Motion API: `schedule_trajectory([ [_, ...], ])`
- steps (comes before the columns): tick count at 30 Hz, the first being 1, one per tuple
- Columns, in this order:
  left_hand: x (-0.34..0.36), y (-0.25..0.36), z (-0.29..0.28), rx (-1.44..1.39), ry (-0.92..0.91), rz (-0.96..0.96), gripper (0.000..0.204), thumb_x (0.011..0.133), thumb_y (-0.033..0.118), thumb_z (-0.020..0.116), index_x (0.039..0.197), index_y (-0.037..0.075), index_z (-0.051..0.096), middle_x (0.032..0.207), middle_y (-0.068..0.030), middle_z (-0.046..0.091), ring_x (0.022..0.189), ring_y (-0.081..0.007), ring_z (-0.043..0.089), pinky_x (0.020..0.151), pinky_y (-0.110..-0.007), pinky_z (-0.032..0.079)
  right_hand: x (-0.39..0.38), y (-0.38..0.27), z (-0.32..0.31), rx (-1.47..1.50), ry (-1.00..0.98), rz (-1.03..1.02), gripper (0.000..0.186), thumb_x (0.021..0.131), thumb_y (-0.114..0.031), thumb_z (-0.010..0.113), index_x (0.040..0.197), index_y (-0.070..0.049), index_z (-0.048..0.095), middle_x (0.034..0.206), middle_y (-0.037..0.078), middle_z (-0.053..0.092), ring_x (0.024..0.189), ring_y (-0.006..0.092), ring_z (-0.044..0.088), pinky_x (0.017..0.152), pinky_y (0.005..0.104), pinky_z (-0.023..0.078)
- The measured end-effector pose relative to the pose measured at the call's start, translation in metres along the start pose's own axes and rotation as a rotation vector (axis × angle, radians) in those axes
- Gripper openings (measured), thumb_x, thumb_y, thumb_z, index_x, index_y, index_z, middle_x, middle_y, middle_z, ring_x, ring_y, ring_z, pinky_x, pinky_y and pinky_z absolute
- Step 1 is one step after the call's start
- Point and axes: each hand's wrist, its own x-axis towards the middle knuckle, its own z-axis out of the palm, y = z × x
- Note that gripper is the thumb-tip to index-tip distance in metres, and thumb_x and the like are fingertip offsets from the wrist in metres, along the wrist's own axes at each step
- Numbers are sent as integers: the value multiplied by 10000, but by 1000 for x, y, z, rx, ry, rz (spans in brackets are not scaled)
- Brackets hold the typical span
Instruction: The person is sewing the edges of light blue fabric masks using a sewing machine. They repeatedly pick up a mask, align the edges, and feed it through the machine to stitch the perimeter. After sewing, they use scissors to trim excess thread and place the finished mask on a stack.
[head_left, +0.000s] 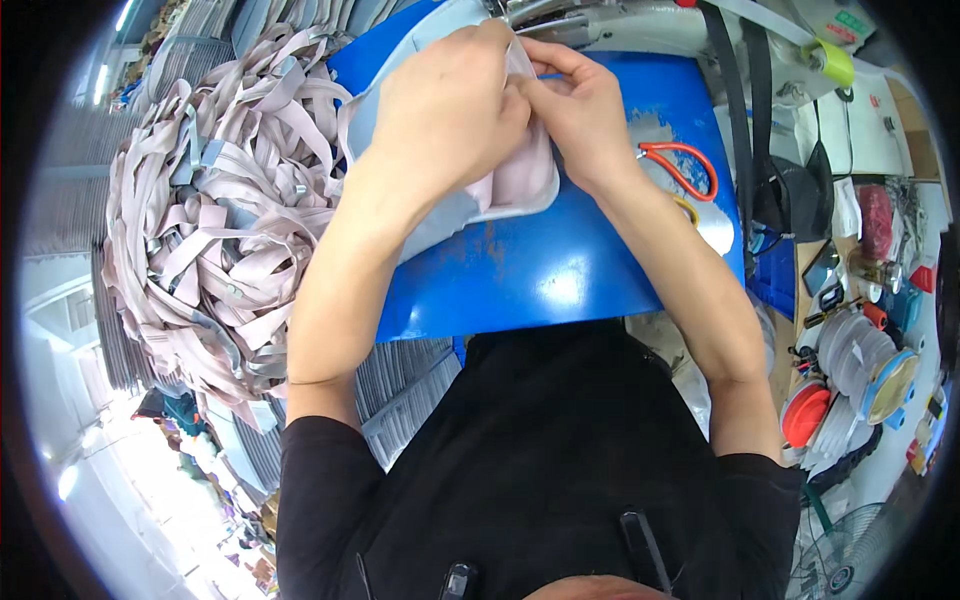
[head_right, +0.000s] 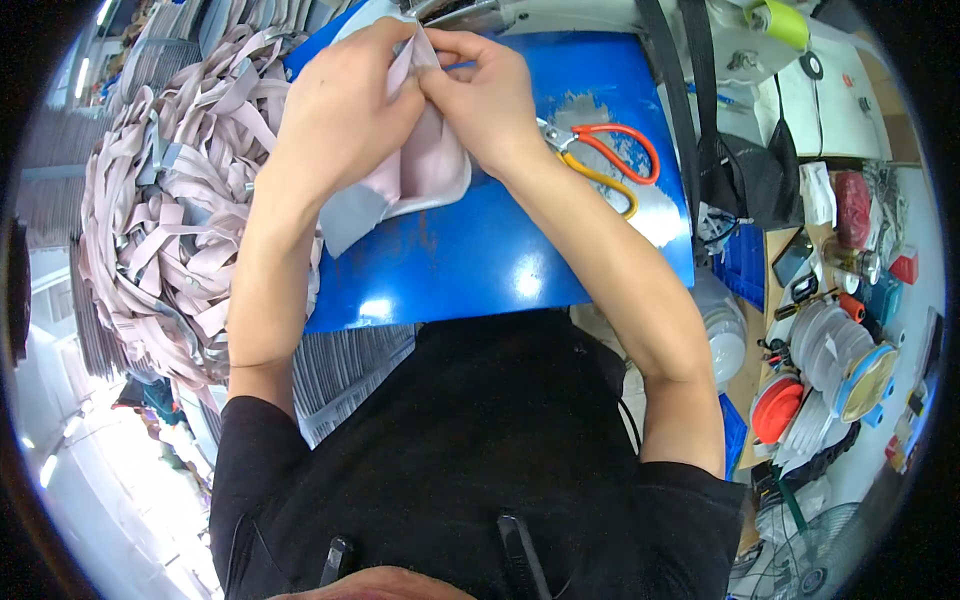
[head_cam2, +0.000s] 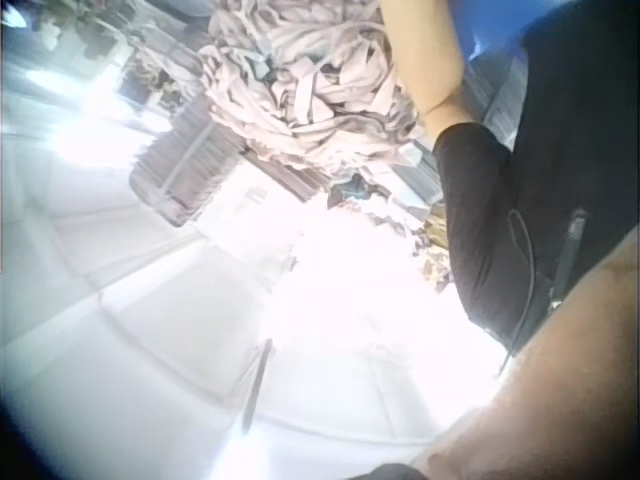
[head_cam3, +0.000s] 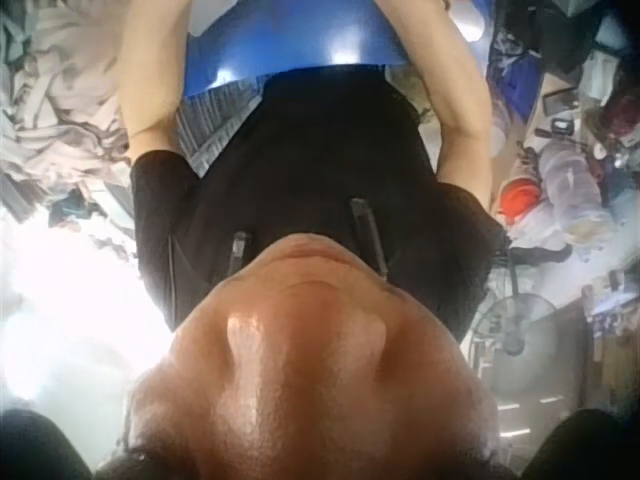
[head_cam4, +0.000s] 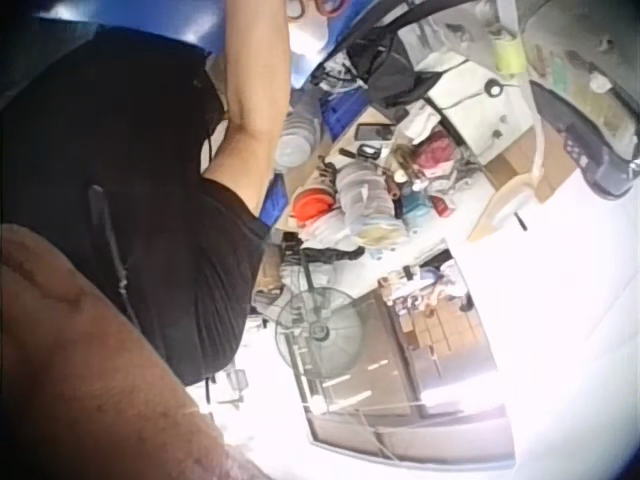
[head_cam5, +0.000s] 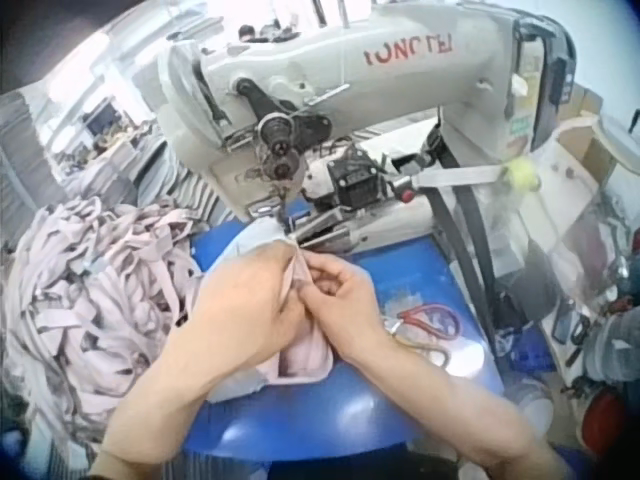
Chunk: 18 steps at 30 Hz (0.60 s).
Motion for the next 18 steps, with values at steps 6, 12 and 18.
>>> schedule_trajectory([
  [6, -58, 8, 15, -133, 314, 161, 234, 718, -14, 790, 933, 22, 704, 1053, -77, 766, 894, -275, 704, 771, -376, 574, -54, 5, -20, -338, 17, -91, 354, 840, -103, 727, 1183, -13, 742, 1011, 130, 724, 813, 169, 687, 720, 323, 576],
  [12, -48, 1, 32, -182, 453, 445, 199, 682, -3, 781, 855, 40, 693, 967, -36, 738, 789, -198, 691, 632, -303, 561, -64, -20, -13, 54, 32, 194, 287, 927, -110, 678, 1160, 48, 733, 837, 53, 717, 685, 86, 647, 574, 208, 536],
  [18, -27, -22, 31, -135, 428, 498, 216, 682, 28, 761, 887, 39, 691, 963, -35, 731, 801, -196, 686, 628, -303, 559, -32, -14, -4, 172, 2, 181, 309, 959, -183, 708, 1184, 28, 729, 939, 74, 749, 783, 101, 694, 628, 234, 575],
])
